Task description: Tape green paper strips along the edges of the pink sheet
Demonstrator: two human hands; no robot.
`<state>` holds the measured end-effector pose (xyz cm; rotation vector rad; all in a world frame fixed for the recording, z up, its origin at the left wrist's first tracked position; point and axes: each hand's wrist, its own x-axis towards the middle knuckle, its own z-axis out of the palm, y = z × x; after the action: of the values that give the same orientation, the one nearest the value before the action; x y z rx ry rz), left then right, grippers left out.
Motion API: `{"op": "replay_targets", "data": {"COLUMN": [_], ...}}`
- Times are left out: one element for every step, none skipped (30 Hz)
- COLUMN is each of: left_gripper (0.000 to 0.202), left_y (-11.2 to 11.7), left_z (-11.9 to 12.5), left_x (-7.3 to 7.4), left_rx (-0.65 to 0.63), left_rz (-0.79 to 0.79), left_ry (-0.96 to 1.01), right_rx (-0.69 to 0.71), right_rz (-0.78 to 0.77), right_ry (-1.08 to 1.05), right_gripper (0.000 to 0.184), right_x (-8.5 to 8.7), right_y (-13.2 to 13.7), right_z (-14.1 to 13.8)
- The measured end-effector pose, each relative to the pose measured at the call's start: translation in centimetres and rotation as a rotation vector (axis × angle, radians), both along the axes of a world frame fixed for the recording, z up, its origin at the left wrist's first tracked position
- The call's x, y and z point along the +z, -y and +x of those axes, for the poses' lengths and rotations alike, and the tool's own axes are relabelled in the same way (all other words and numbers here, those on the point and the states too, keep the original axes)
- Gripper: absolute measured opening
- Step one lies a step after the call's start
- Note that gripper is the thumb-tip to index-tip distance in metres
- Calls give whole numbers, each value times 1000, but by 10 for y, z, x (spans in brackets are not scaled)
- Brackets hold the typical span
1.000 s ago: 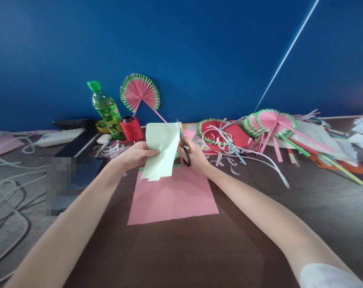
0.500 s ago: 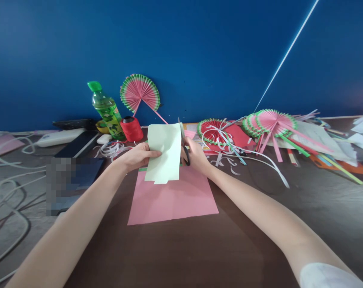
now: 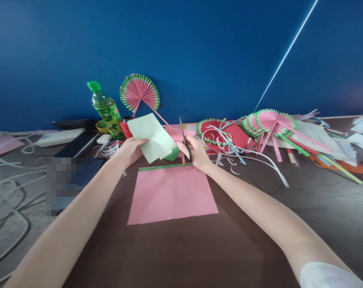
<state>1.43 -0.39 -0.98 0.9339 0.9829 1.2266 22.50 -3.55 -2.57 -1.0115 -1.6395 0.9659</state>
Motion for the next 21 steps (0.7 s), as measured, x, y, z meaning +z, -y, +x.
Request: {"op": "replay_targets", "data": {"left_gripper": [32, 32, 31, 29, 27, 24, 21, 17, 13, 9, 4, 3, 8, 14, 19, 24, 27, 28, 28, 28, 27], "left_y": [-2, -3, -3, -3, -2, 0, 1, 2, 3, 3, 3, 2, 2, 1, 1, 1, 2, 2, 3, 3, 4], "left_z": [-1, -1, 0, 0, 1, 2, 3, 3, 4, 4, 4, 3, 3, 3, 3, 2, 3, 3, 3, 3, 4], "left_x": [0, 0, 1, 1, 1, 0, -1, -2, -4, -5, -7, -8, -9, -9, -8, -7, -6, -4, -3, -1, 0], "left_rx": [56, 84, 87, 68, 32, -12, -58, -94, -113, -115, -102, -87, -79, -79, -87, -103, -129, -166, -210, -257, -304], "left_rz": [1, -17, -44, -70, -87, -90, -74, -49, -25, -7, 4, 7, 4, -1, -4, -11, -21, -31, -34, -27, -12], "left_ry": [49, 87, 105, 103, 82, 33, -65, -198, -344, -484, -601, -685, -732, -755, -779, -806, -833, -862, -892, -920, -943], "right_rx": [12, 20, 24, 23, 19, 12, 1, -13, -35, -64, -104, -150, -201, -257, -315, -379, -444, -505, -556, -613, -672], "right_rz": [-23, -33, -29, -19, -5, 9, 21, 35, 51, 70, 89, 103, 114, 120, 119, 115, 105, 83, 50, 22, -2], "right_ry": [-33, -70, -109, -149, -190, -232, -272, -304, -327, -337, -328, -298, -245, -175, -88, 1, 85, 175, 279, 383, 504], "right_gripper": [30, 31, 31, 31, 31, 31, 31, 31, 32, 32, 33, 33, 33, 33, 32, 32, 30, 29, 31, 34, 39], "right_x": [2, 3, 5, 6, 8, 9, 11, 13, 15, 17, 19, 20, 22, 22, 22, 22, 21, 20, 19, 18, 17], "right_y": [0, -1, -2, -3, -4, -6, -7, -9, -10, -12, -13, -15, -17, -20, -23, -27, -31, -35, -39, -42, -44], "right_z": [0, 1, 1, 2, 3, 5, 6, 8, 10, 12, 15, 18, 21, 24, 28, 33, 37, 42, 47, 53, 58]}}
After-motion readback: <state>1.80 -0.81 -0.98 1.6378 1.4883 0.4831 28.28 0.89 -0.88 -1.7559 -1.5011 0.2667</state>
